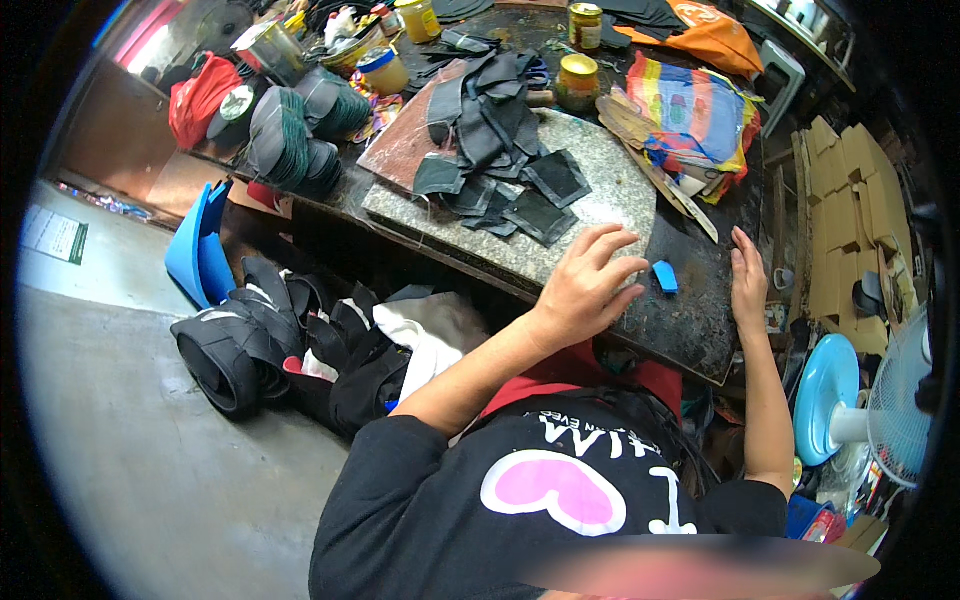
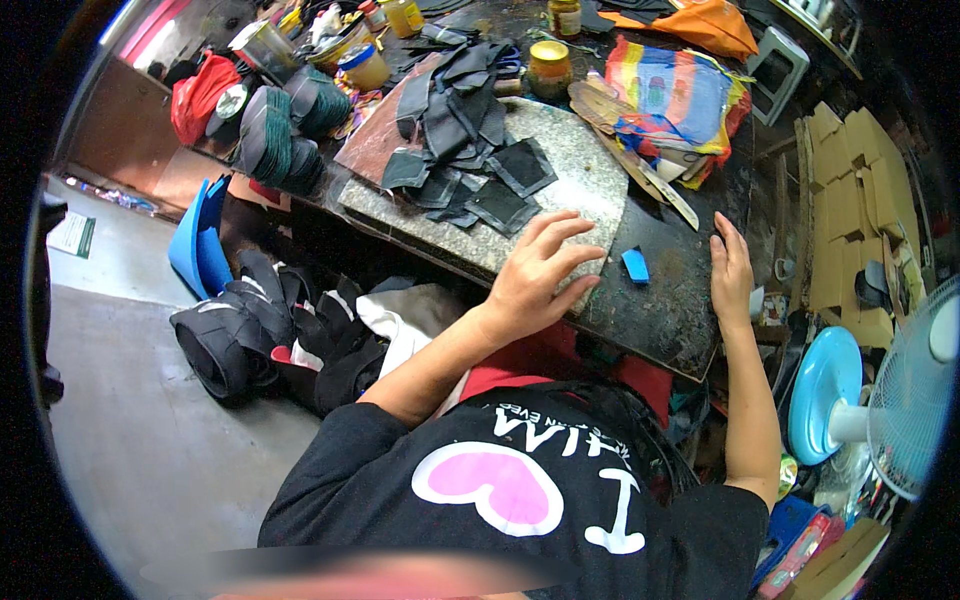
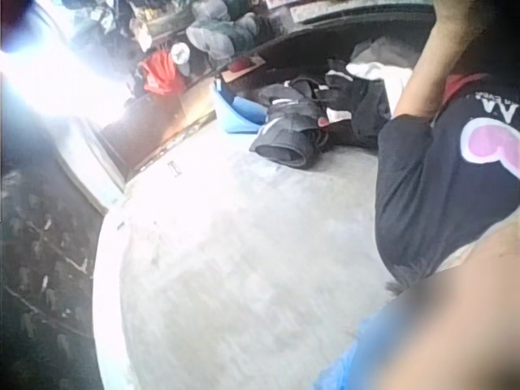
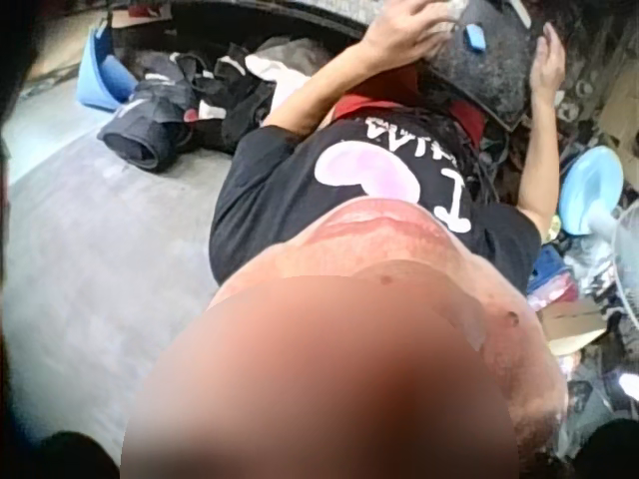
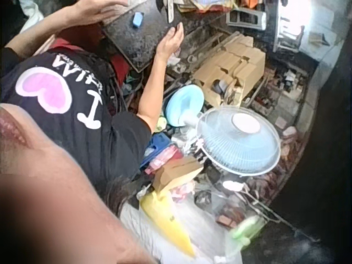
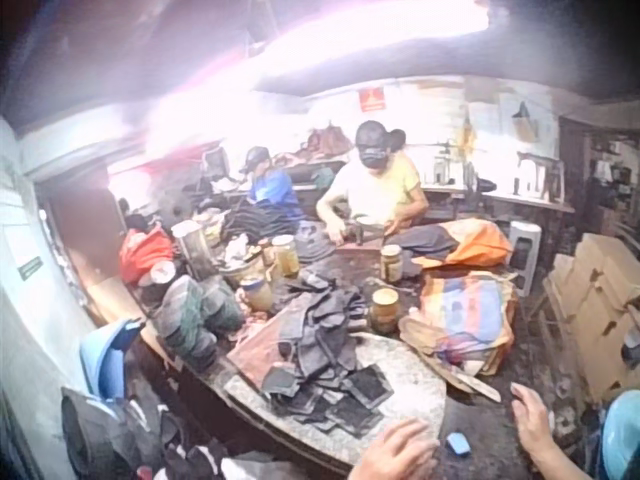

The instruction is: The person repeatedly rubs the edges of small black leather pieces with a blue tool to smooth them, then places each piece back on the table. The person also briefly handles a white cloth and a pair of scissors.

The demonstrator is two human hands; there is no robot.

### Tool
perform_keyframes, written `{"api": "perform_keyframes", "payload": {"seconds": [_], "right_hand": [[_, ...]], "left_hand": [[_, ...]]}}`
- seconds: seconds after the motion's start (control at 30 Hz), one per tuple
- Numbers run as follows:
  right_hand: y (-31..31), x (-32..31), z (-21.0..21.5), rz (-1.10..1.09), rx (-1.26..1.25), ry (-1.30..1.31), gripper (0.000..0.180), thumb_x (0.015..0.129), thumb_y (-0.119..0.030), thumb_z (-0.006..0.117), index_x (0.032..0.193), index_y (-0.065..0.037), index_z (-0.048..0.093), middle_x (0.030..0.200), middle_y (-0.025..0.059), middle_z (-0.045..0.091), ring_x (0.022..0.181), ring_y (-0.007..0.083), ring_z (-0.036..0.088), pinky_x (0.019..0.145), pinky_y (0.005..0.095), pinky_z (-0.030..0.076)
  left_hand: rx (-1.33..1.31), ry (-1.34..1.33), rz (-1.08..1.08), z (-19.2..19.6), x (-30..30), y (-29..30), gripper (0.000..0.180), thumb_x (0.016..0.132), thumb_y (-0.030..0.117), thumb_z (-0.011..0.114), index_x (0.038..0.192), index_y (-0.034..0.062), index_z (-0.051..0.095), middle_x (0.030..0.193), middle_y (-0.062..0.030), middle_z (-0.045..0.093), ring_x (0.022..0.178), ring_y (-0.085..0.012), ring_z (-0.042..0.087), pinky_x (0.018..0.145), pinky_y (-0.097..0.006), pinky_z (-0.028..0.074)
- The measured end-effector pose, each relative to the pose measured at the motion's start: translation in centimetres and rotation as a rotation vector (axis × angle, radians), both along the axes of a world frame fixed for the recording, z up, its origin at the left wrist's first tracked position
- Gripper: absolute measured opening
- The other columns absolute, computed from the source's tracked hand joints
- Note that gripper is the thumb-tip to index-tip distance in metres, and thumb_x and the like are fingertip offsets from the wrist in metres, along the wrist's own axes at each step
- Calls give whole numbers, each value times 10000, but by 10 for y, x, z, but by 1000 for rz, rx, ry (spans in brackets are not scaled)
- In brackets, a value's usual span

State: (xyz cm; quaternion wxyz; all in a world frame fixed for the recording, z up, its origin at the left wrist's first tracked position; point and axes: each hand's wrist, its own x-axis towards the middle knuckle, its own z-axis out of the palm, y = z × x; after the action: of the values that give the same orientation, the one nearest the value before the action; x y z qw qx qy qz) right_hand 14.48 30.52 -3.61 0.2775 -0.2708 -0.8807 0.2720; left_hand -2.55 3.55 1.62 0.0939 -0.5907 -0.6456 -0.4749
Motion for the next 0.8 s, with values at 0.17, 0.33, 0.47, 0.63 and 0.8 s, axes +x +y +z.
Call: {"api": "perform_keyframes", "payload": {"seconds": [0.17, 0.33, 0.47, 0.63, 0.8], "right_hand": [[4, 0, -3, 35, 40, 3, 473, 1006, -385, 399, 1319, -51, 517, 1307, 155, 537, 1218, 284, 505, 1041, 365, 364], [3, 2, -2, 29, -16, -13, 476, 1009, -392, 381, 1318, -57, 518, 1314, 149, 538, 1234, 284, 493, 1049, 368, 355], [2, 2, -1, 23, 3, -55, 470, 1014, -393, 365, 1313, -68, 526, 1336, 137, 522, 1248, 279, 475, 1056, 371, 342], [2, 0, 0, 35, 19, -49, 467, 1017, -378, 363, 1311, -53, 522, 1331, 135, 522, 1251, 278, 466, 1062, 368, 330], [3, 0, 0, 3, 15, -83, 461, 1016, -368, 369, 1309, -46, 521, 1318, 149, 526, 1243, 288, 469, 1060, 369, 330]], "left_hand": [[-41, 25, 95, -4, -11, -36, 271, 733, 91, 733, 986, 71, 638, 1147, -136, 588, 1128, -356, 524, 933, -432, 452], [-106, 38, 107, -29, -4, -65, 256, 717, 72, 730, 957, 61, 642, 1093, -126, 609, 1083, -351, 553, 911, -430, 471], [-122, 84, 120, -46, 6, -90, 241, 708, 65, 725, 937, 57, 650, 1073, -121, 618, 1068, -338, 565, 927, -453, 467], [-133, 102, 184, -46, 5, -109, 238, 701, 56, 726, 929, 55, 659, 1103, -125, 620, 1075, -332, 565, 946, -457, 462], [-43, 205, 378, -18, -55, -90, 311, 710, 54, 722, 1008, 66, 638, 1169, -147, 571, 1109, -359, 522, 956, -451, 431]]}}
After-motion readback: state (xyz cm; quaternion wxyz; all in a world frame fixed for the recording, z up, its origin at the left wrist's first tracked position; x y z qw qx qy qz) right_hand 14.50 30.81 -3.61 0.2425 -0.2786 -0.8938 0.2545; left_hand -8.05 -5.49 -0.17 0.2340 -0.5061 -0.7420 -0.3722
